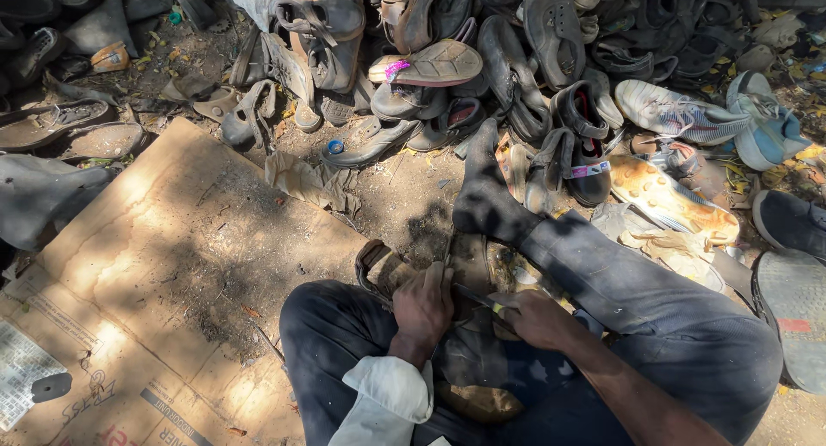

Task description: The person sits on a cardboard sheet surrounded by a large pile of discarded footwear. They hold a single black shoe and use a yellow-handled knife to scrape and cut the sole and heel area, working to remove old material or debris.

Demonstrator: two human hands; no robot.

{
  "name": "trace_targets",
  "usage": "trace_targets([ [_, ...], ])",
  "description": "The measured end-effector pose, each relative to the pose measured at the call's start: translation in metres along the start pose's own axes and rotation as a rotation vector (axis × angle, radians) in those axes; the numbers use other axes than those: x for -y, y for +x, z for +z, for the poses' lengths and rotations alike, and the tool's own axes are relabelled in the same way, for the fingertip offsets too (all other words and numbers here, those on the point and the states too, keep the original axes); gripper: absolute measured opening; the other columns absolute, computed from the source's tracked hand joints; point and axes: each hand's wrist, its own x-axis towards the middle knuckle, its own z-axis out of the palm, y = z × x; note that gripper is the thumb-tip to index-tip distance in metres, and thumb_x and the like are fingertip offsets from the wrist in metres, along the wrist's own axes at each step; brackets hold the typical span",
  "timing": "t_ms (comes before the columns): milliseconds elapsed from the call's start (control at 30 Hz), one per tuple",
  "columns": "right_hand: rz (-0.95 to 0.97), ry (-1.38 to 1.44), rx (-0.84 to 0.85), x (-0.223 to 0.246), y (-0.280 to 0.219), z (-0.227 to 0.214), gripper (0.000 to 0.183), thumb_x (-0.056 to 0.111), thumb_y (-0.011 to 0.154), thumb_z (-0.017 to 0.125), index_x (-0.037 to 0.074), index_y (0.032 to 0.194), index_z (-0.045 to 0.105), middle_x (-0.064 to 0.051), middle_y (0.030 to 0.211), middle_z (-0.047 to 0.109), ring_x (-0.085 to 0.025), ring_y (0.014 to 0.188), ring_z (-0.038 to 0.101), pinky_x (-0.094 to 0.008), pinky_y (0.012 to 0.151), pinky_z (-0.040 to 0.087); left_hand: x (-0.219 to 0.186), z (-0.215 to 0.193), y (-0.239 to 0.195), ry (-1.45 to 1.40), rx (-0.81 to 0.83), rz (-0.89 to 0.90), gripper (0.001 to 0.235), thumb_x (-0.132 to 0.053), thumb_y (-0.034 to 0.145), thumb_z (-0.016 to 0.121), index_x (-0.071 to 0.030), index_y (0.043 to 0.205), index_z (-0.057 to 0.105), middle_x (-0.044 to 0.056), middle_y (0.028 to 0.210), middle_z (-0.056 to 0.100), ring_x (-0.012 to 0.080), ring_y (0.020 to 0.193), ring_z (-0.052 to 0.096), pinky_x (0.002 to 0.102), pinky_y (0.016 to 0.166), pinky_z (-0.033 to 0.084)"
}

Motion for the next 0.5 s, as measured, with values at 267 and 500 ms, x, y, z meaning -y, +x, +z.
trace_targets([
  [267,-0.276,-0.264,-0.131,0.059,0.077,0.015,0.034,0.019,0.100,0.057,0.018,0.134,0.064,-0.016,0.129,0.067,-0.033,0.108,0.068,-0.045,0.089,0.058,-0.006,-0.018,-0.017,0.009,-0.136,-0.014,0.012,-0.012,0.096,0.067,-0.001,0.102,0.064,0.017,0.076,0.068,0.0346,0.064,0.068,0.043,0.057,0.054],
  [500,-0.202,-0.164,-0.158,0.010,-0.010,-0.009,0.042,0.019,0.097,0.058,0.020,0.139,0.062,-0.014,0.093,0.076,-0.032,0.089,0.071,-0.045,0.077,0.058,-0.032,-0.017,-0.039,-0.057,-0.021,0.067,0.009,-0.009,0.094,0.072,-0.002,0.096,0.066,0.015,0.068,0.064,0.0334,0.059,0.066,0.044,0.055,0.051],
])
